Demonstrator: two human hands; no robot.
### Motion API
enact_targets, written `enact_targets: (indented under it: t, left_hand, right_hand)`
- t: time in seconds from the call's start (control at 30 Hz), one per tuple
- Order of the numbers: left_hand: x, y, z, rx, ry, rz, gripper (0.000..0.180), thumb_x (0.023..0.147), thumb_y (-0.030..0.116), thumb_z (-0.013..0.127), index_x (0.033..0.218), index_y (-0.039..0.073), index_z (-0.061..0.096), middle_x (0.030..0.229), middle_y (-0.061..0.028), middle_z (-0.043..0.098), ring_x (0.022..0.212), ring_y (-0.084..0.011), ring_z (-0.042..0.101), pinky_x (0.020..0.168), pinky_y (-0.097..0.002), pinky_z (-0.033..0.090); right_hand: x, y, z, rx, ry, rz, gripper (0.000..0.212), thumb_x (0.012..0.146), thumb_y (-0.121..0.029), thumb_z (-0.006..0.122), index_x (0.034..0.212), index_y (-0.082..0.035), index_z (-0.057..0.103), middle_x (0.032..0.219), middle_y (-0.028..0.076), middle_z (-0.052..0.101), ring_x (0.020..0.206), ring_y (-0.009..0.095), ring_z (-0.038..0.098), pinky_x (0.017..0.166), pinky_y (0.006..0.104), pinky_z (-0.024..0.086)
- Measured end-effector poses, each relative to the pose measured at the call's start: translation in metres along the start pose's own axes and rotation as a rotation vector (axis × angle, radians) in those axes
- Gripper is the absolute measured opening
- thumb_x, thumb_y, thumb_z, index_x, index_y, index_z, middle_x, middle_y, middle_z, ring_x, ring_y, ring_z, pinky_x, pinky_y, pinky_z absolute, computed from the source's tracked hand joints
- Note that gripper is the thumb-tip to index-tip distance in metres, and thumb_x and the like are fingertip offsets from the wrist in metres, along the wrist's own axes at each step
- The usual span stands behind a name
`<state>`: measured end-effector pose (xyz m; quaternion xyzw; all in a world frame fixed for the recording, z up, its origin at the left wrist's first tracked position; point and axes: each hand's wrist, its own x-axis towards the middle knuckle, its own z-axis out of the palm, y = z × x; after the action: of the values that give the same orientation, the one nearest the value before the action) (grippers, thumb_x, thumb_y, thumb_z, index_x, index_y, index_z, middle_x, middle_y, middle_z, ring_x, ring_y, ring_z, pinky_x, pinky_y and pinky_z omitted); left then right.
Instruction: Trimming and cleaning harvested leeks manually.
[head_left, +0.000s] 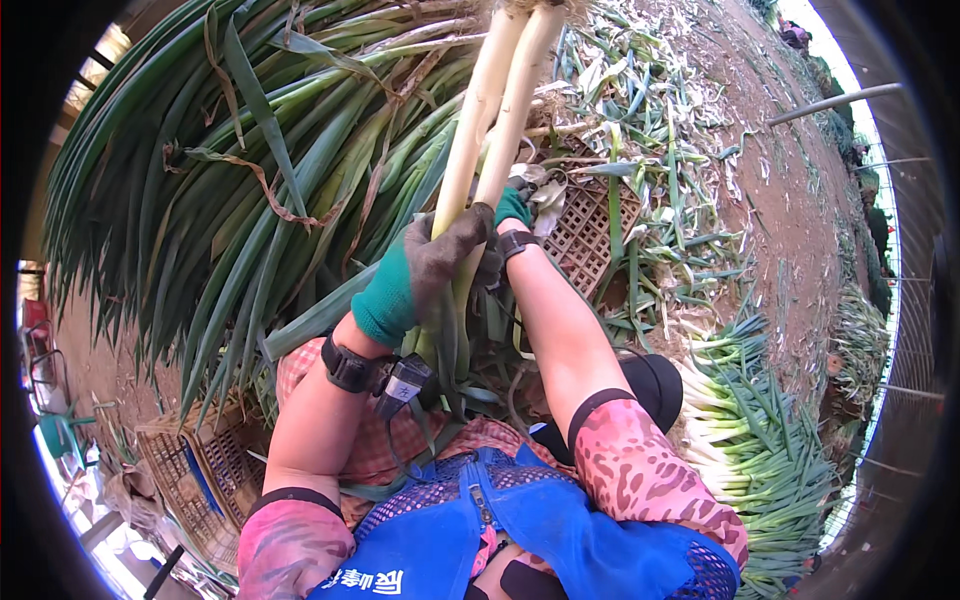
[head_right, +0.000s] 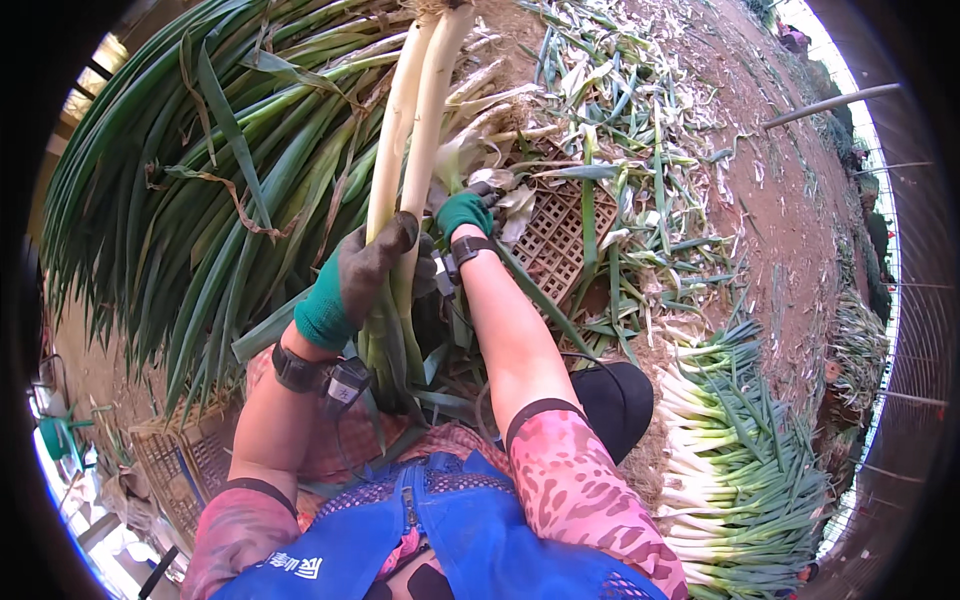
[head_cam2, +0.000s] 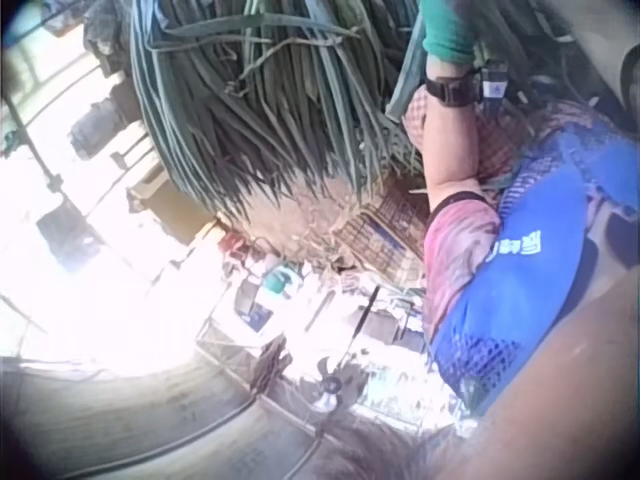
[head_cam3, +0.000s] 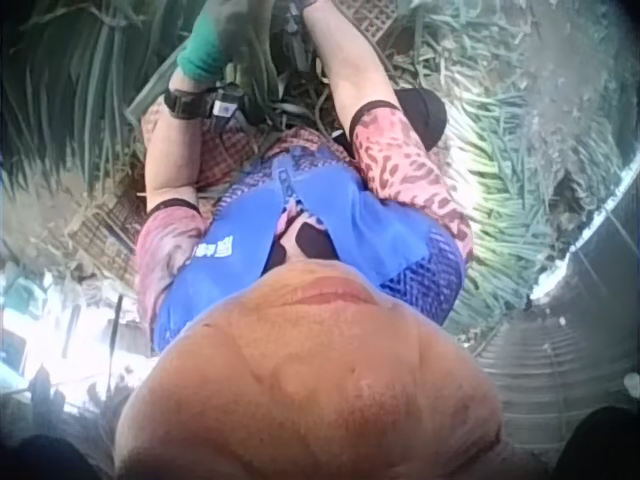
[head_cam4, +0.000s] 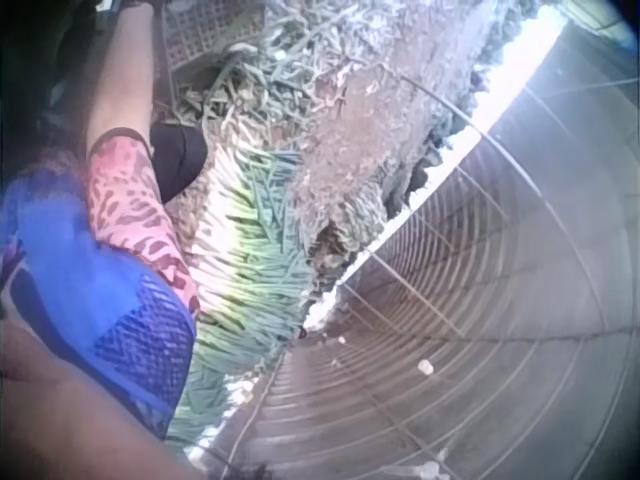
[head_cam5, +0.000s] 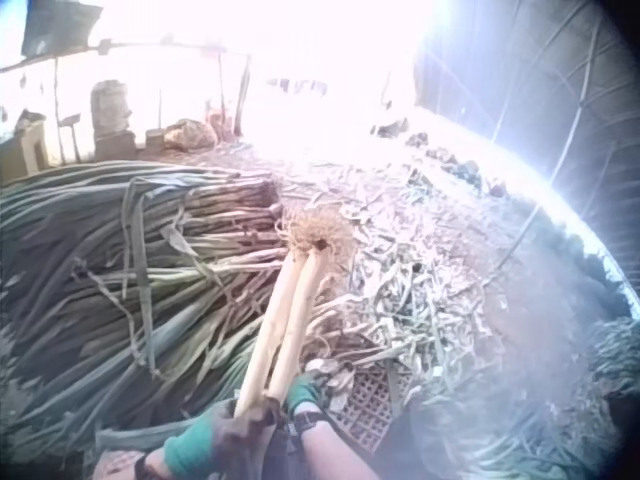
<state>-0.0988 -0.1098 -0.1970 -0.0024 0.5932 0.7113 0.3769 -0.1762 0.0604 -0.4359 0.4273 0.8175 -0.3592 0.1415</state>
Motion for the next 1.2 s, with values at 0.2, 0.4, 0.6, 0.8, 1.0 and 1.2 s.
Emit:
enact_targets:
  t: [0.2,0.4,0.6,0.8,1.0,1.2]
  left_hand:
    - [0.013,-0.003,0.015,-0.139,0.036,0.069,0.049,0.087,0.048,0.061,0.099,0.0,0.058,0.079,-0.008,0.062,0.07,-0.0162,0.062,0.062,-0.0297,0.05]
    - [0.015,0.006,0.024,-0.101,-0.073,0.057,0.049,0.087,0.047,0.063,0.1,0.0,0.057,0.078,-0.0073,0.061,0.071,-0.0168,0.061,0.063,-0.0302,0.051]
    - [0.02,-0.005,0.019,-0.096,-0.025,0.029,0.052,0.086,0.049,0.063,0.099,-0.001,0.058,0.077,-0.007,0.061,0.071,-0.0166,0.061,0.062,-0.0305,0.051]
    - [0.026,-0.001,0.03,-0.04,-0.018,0.0,0.05,0.087,0.047,0.063,0.1,-0.001,0.059,0.079,-0.0068,0.062,0.071,-0.0146,0.061,0.063,-0.0293,0.051]
    - [0.043,-0.008,0.049,-0.038,-0.096,0.034,0.048,0.087,0.046,0.063,0.1,0.0,0.058,0.079,-0.0059,0.062,0.068,-0.0135,0.06,0.061,-0.0277,0.05]
    - [0.045,-0.03,0.037,0.052,-0.025,0.091,0.043,0.088,0.046,0.061,0.096,0.004,0.059,0.075,-0.0039,0.061,0.064,-0.0115,0.057,0.058,-0.0277,0.048]
  right_hand:
    - [0.035,0.059,-0.114,-0.024,-0.031,-0.275,0.052,0.072,-0.025,0.068,0.115,0.001,0.058,0.109,0.027,0.063,0.103,0.038,0.063,0.09,0.0422,0.052]
    - [0.096,0.127,-0.216,-0.185,0.561,-0.413,0.052,0.08,-0.041,0.07,0.114,-0.002,0.062,0.099,0.021,0.068,0.091,0.034,0.066,0.08,0.0416,0.051]
    - [0.05,0.097,-0.16,-0.34,0.234,-0.009,0.122,0.066,-0.076,0.064,0.148,-0.001,0.016,0.15,0.025,0.026,0.141,0.039,0.024,0.114,0.0464,0.024]
    - [0.002,0.102,-0.122,-0.457,0.232,-0.343,0.076,0.07,-0.028,0.073,0.131,0.001,0.039,0.13,0.028,0.048,0.122,0.043,0.045,0.105,0.0454,0.037]
    - [0.125,0.15,-0.321,-0.755,0.593,-0.559,0.028,0.088,-0.019,0.049,0.112,-0.005,0.057,0.102,0.022,0.063,0.097,0.042,0.062,0.084,0.0485,0.05]
    - [-0.034,-0.052,-0.49,-0.755,1.329,-0.645,0.075,0.074,-0.046,0.074,0.129,-0.005,0.04,0.127,0.022,0.049,0.115,0.04,0.052,0.096,0.0526,0.042]
